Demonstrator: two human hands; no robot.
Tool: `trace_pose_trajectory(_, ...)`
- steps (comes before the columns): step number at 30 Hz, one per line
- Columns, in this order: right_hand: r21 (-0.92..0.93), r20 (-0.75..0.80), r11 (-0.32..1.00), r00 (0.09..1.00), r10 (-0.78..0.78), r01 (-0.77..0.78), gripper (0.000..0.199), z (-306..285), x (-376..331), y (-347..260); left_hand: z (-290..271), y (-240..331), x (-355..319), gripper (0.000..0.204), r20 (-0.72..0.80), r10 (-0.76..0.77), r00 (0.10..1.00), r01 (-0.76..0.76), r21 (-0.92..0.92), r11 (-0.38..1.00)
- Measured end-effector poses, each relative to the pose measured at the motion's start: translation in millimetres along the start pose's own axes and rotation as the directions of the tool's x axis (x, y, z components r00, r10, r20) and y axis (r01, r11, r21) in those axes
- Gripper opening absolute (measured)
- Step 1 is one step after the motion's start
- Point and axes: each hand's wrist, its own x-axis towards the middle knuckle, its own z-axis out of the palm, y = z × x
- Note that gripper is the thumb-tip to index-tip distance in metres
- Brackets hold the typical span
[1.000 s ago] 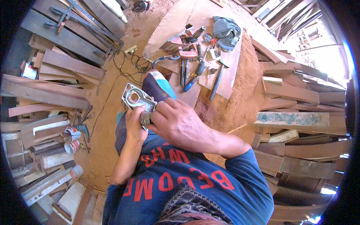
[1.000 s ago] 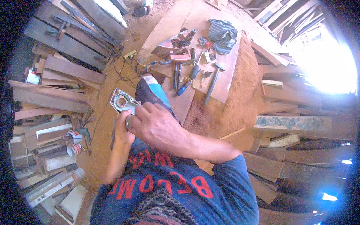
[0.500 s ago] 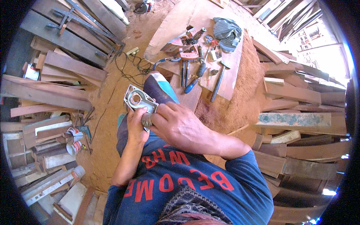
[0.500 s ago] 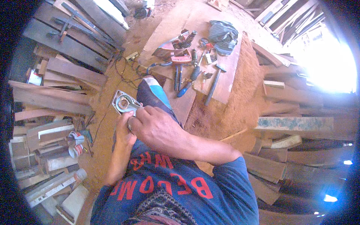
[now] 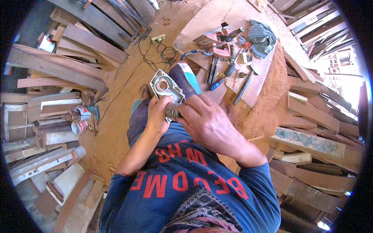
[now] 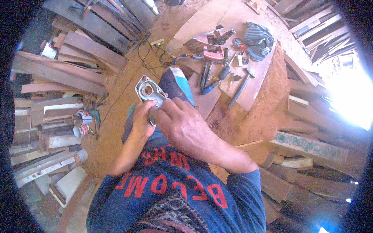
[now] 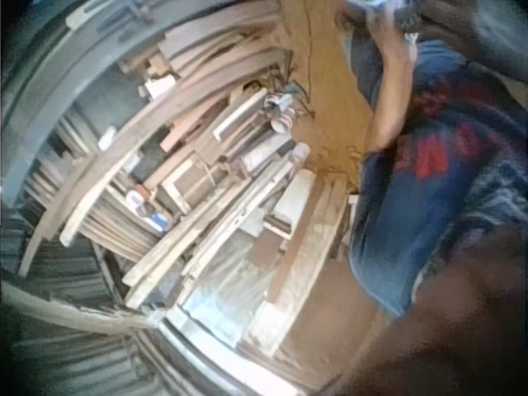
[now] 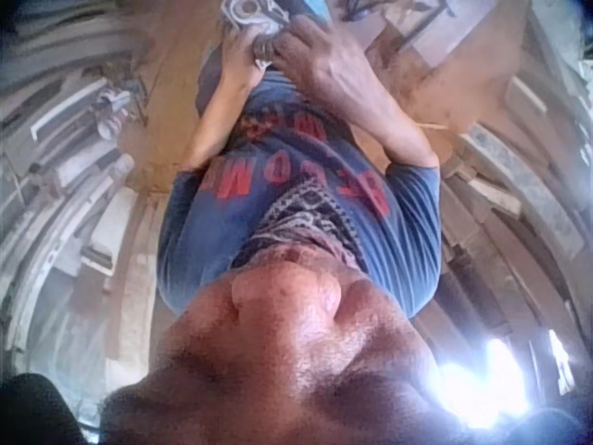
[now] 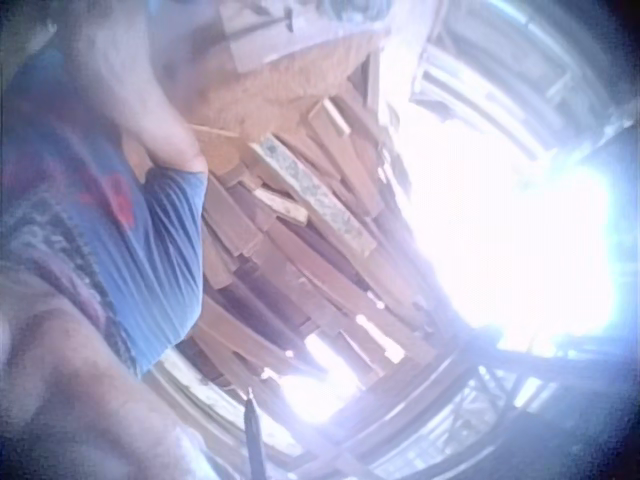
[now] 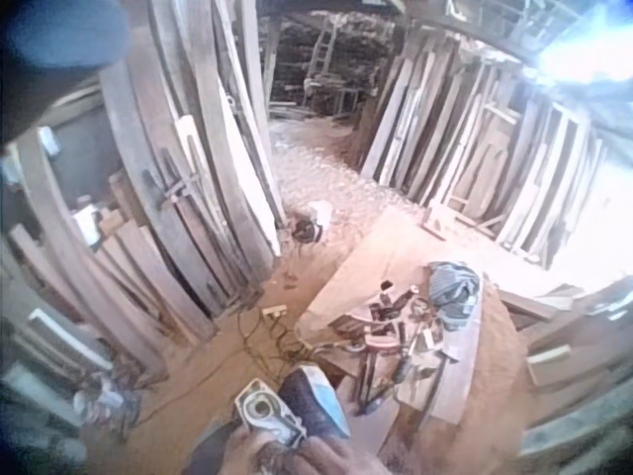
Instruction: The person holds a metal mechanical housing in their left hand and uses their right hand to insert and adjust a cylindrical metal component into the housing. They repeatedly manipulate the component, rotating and pressing it into place, while working in a cluttered workshop environment.
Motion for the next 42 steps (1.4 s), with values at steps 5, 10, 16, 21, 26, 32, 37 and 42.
trace_pose_trajectory(5,-0.049,0.031,0.998,0.999,0.035,-0.033,0.022,-5.4,2.2,-4.7,8.1,2.4,-2.1,0.022,0.002,0.053,0.999,-0.053,-0.047,0.997)
trace_pose_trajectory(10,0.043,-0.036,0.999,0.999,-0.029,0.03,0.02,2.4,3.0,-0.7,8.3,2.9,-1.1,0.022,0.018,0.034,0.999,-0.033,-0.066,0.997)
trace_pose_trajectory(16,0.05,-0.031,0.996,0.997,-0.071,0.072,0.022,-0.9,4.1,-0.4,9.2,2.4,-2.0,0.021,0.003,0.055,0.998,-0.055,-0.052,0.997)
trace_pose_trajectory(21,-0.035,0.007,0.999,1.0,0.027,-0.027,0.022,-4.2,4.3,-4.1,9.2,3.6,-1.9,0.019,0.005,0.033,0.999,-0.032,-0.064,0.997)
trace_pose_trajectory(26,0.005,0.01,0.999,0.999,-0.036,0.036,0.025,-3.7,5.0,-1.5,9.5,3.4,-1.5,0.019,0.007,0.012,1.0,-0.011,-0.099,0.995)
trace_pose_trajectory(32,0.026,0.022,0.998,0.998,-0.056,0.055,0.035,-2.9,4.6,1.9,1.9,-0.3,1.4,0.022,-0.012,0.008,1.0,-0.008,-0.041,0.999)
trace_pose_trajectory(37,-0.084,0.095,0.99,0.988,0.118,-0.11,0.025,-6.6,3.9,-4.3,3.7,0.3,2.9,0.027,0.018,0.039,0.999,-0.038,-0.06,0.997)
trace_pose_trajectory(42,0.033,0.005,0.999,1.0,-0.011,0.011,0.027,-2.8,2.7,2.5,7.1,2.6,1.2,0.028,0.017,0.011,1.0,-0.01,-0.063,0.998)
